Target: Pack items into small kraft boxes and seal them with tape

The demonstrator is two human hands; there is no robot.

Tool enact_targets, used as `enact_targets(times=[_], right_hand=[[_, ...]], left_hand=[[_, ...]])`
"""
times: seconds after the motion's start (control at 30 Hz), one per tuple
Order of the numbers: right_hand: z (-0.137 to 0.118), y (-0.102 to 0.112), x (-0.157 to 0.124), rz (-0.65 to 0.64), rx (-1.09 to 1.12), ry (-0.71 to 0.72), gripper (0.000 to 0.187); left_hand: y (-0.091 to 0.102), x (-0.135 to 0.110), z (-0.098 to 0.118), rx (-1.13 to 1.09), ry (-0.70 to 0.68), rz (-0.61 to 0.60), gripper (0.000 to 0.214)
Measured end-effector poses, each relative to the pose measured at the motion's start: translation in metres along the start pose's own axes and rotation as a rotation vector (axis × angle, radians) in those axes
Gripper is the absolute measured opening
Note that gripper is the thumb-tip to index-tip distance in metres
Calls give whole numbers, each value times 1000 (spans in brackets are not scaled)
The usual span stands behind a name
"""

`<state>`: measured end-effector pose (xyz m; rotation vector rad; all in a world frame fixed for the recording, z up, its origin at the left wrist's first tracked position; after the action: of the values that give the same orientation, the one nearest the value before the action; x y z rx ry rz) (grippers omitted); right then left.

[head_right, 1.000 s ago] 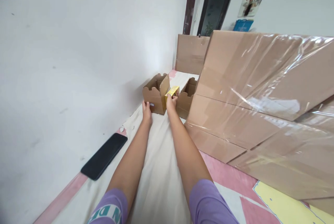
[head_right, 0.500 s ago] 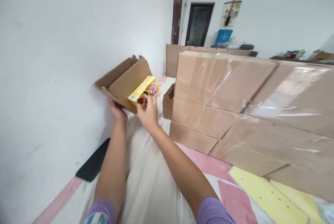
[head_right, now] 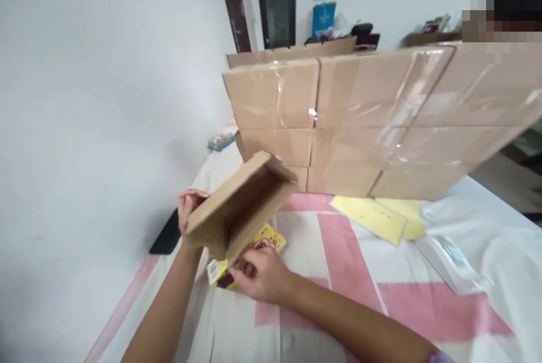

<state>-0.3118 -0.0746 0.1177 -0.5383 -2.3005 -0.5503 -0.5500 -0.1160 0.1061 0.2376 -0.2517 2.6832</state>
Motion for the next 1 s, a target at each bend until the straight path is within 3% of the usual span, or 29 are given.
enact_targets(times=[0.13,0.2,0.27,0.33,0.4,0.5,0.57,0.63,0.73,0.83,0.93,1.0], right_hand=[[9,21,-8,74,-266,-42,7],[20,21,-7,37,-341,-74,11],[27,19,-14,-45,-394,-79,15],[27,28,-31,-80,-424,-78,15],[25,62,-53,18,-449,-104,16],[30,146,-81,289,-534,-201,27],[44,198,-85,413,-561,-267,51],[77,231,-77,459,-403,-381,73],[118,228,-47,372,-100,-421,95],[130,202,-25,296,62,-380,118],[130,180,-18,233,57,-343,122],[131,175,-19,240,4,-324,117]], left_hand=[[-68,-23,-29,6,72,-149,43],[-88,-22,-44,48,104,-164,38],[-94,-19,-56,103,127,-153,34],[-85,-18,-64,157,153,-138,35],[-68,-23,-69,213,185,-128,40],[-38,-42,-67,311,226,-152,48],[-29,-63,-62,386,248,-236,54],[-31,-93,-59,481,282,-356,64],[-41,-145,-56,653,338,-473,94],[-50,-189,-47,887,324,-493,124],[-61,-217,-38,1194,247,-545,128],[-68,-225,-30,1308,155,-567,121]])
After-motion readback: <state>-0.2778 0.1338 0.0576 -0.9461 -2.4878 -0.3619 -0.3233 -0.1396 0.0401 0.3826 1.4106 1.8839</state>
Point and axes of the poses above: each hand's wrist, its own x-axis towards the middle knuckle, its own y-axis out of the back of the hand, z = x × y, the point moved 10 cm from there along x, towards the middle knuckle, and after that the axes turned 9 degrees about y, right-handed, at the moved point
